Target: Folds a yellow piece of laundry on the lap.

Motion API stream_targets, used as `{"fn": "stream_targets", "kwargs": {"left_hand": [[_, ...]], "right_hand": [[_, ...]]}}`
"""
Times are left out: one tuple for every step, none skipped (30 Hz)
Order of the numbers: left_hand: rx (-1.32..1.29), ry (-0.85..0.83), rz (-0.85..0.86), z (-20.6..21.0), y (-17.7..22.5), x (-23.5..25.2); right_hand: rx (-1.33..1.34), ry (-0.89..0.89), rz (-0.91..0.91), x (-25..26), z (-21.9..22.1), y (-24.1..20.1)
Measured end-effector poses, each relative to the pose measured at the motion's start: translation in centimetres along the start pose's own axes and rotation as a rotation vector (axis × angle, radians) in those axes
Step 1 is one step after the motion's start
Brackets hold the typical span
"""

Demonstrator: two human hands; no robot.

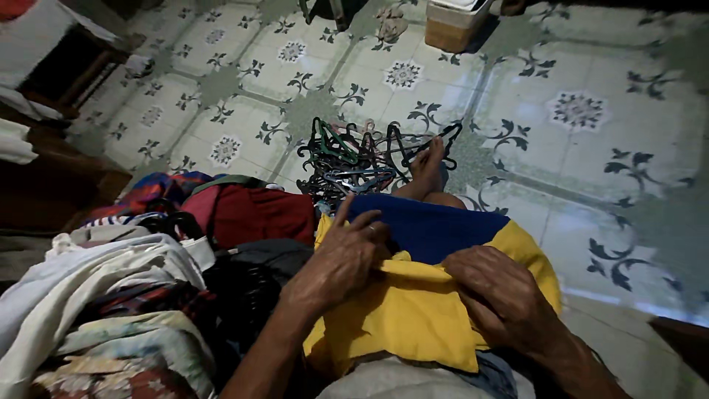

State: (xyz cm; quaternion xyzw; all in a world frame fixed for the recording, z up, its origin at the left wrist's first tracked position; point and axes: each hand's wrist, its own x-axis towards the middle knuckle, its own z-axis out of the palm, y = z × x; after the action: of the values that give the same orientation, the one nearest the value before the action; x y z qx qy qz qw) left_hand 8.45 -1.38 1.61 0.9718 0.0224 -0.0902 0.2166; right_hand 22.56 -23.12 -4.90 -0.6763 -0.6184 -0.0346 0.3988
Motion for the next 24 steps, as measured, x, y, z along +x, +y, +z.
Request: {"fn": "stream_targets", "kwargs": {"left_hand": [[0.013, 0.009, -0.01, -0.4, -0.4, -0.7], [0.001, 0.007, -0.018, -0.9, -0.7, -1.4], [-0.035, 0.005, -0.019, -1.5, -1.2, -2.1], [-0.087, -0.004, -0.021, -2.0, -1.7, -2.7], [-0.14, -0.01, -0.034, -2.5, -2.3, -3.2], [-0.196, -0.016, -0.069, -3.0, -2.8, -3.6], [-0.256, -0.015, -0.135, -3.2, -3.1, -3.8], [-0.323, -0.013, -0.238, -3.2, -3.6, -3.7], [-0.377, -0.001, -0.349, -2.7, -4.2, -3.5], [-0.43, 0.03, -0.45, -1.9, -5.1, -3.3], [-0.471, 0.07, -0.543, -1.0, -6.0, -2.9], [-0.493, 0.118, -0.614, -0.1, -6.7, -2.7], [-0.51, 0.167, -0.664, 0.7, -7.2, -2.7], [-0.544, 0.205, -0.7, 1.3, -7.4, -2.8], [-0.592, 0.227, -0.725, 1.7, -7.4, -2.9], [-0.648, 0.236, -0.738, 2.0, -7.2, -3.2], [-0.704, 0.237, -0.745, 2.3, -6.9, -3.6], [-0.748, 0.228, -0.749, 2.5, -6.7, -4.1], [-0.782, 0.212, -0.749, 2.6, -6.4, -4.5], [-0.812, 0.202, -0.743, 2.8, -6.3, -5.0], [-0.833, 0.197, -0.732, 2.9, -6.2, -5.5], [-0.851, 0.198, -0.715, 3.0, -6.2, -5.9], [-0.861, 0.206, -0.694, 3.0, -6.2, -6.1], [-0.857, 0.221, -0.682, 2.9, -6.1, -6.3]], "right_hand": [[0.009, 0.005, 0.019, -0.1, -0.2, 0.1], [0.022, 0.008, 0.037, -0.1, -0.3, 0.2], [0.033, 0.011, 0.051, -0.1, -0.4, 0.4], [0.044, 0.011, 0.065, 0.1, -0.4, 0.5], [0.05, 0.008, 0.081, 0.3, -0.4, 0.7], [0.05, -0.001, 0.102, 0.5, -0.3, 0.9], [0.047, -0.012, 0.129, 0.7, -0.2, 1.2], [0.035, -0.026, 0.158, 0.8, 0.0, 1.6], [0.02, -0.048, 0.192, 0.8, 0.3, 2.1], [0.002, -0.076, 0.232, 0.7, 0.5, 2.7], [-0.011, -0.11, 0.28, 0.4, 0.6, 3.6], [-0.028, -0.132, 0.336, -0.1, 0.5, 4.7], [-0.047, -0.138, 0.408, -0.7, 0.2, 5.9], [-0.04, -0.142, 0.51, -1.6, -0.3, 7.2], [-0.007, -0.141, 0.627, -2.6, -1.0, 8.6], [0.044, -0.135, 0.75, -3.9, -1.7, 10.1], [0.105, -0.135, 0.881, -5.5, -2.1, 11.5], [0.2, -0.151, 1.034, -6.9, -2.6, 12.5], [0.32, -0.163, 1.2, -8.0, -2.8, 12.9], [0.445, -0.16, 1.354, -9.0, -2.8, 12.9], [0.551, -0.135, 1.487, -10.0, -2.4, 12.6], [0.64, -0.099, 1.586, -10.9, -2.0, 12.1], [0.743, -0.062, 1.65, -11.4, -1.6, 11.4], [0.857, -0.012, 1.688, -11.7, -1.4, 10.7]]}}
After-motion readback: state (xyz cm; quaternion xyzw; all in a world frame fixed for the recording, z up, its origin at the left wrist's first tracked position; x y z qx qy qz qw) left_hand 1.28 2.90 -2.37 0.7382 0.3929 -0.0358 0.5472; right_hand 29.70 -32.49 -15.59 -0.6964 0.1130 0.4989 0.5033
